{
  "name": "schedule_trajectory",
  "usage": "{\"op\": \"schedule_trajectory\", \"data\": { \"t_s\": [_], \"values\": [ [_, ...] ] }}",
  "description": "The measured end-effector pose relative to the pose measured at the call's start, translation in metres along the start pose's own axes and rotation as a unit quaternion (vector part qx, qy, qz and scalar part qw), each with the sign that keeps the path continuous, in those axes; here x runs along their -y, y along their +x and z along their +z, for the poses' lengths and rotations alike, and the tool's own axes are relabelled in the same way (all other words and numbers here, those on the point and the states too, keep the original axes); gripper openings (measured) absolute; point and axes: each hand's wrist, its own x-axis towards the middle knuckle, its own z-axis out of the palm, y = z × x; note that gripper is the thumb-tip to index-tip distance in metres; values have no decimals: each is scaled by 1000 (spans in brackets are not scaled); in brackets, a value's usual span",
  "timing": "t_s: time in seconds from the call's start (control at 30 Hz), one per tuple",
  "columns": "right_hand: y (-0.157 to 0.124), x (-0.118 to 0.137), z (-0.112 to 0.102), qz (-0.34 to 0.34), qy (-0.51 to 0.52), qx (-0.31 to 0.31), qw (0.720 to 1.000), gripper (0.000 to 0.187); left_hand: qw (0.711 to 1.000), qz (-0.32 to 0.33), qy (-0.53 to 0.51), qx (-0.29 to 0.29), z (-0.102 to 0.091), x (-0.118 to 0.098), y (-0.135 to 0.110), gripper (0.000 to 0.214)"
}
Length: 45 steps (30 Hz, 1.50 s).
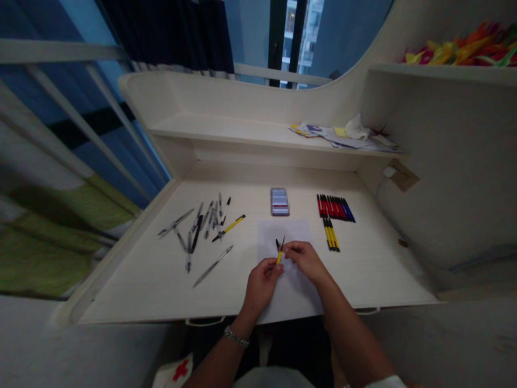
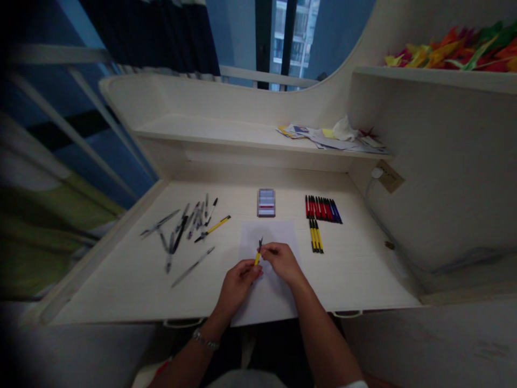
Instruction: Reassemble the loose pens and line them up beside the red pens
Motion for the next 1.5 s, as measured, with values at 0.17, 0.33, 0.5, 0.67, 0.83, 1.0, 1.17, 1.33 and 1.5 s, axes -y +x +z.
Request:
{"op": "schedule_trajectory", "data": {
  "t_s": [0.17, 0.33, 0.5, 0.67, 0.83, 1.0, 1.17, 1.33, 1.5],
  "values": [
    [23, -17, -5, 18, -199, -54, 978, 22, 1000, -17, -9, -15, -3, 2, -1, 31],
    [37, -20, 7, 51, -389, -48, 918, 18, 999, -23, -16, -19, -6, 3, -1, 31],
    [41, -10, 18, 75, -481, -42, 873, 19, 1000, -20, -15, -18, -8, 7, 1, 32],
    [45, -11, 17, 96, -490, -45, 865, 19, 999, -23, -19, -19, -8, 6, 2, 33],
    [44, -13, 2, 37, -169, -65, 983, 19, 1000, -17, -2, -21, -8, 8, 2, 31],
    [33, 4, -4, 17, 110, -93, 989, 38, 1000, -15, -3, -10, -5, 9, 2, 32],
    [25, 21, -2, 26, 148, -125, 981, 34, 1000, -5, 4, 0, -2, 6, 1, 31],
    [23, 25, -1, 11, 138, -110, 984, 29, 1000, -6, -1, -6, -1, 5, 0, 29],
    [21, 25, -1, 3, 119, -107, 987, 30, 1000, -7, 0, -4, -1, 5, 0, 29]
  ]
}}
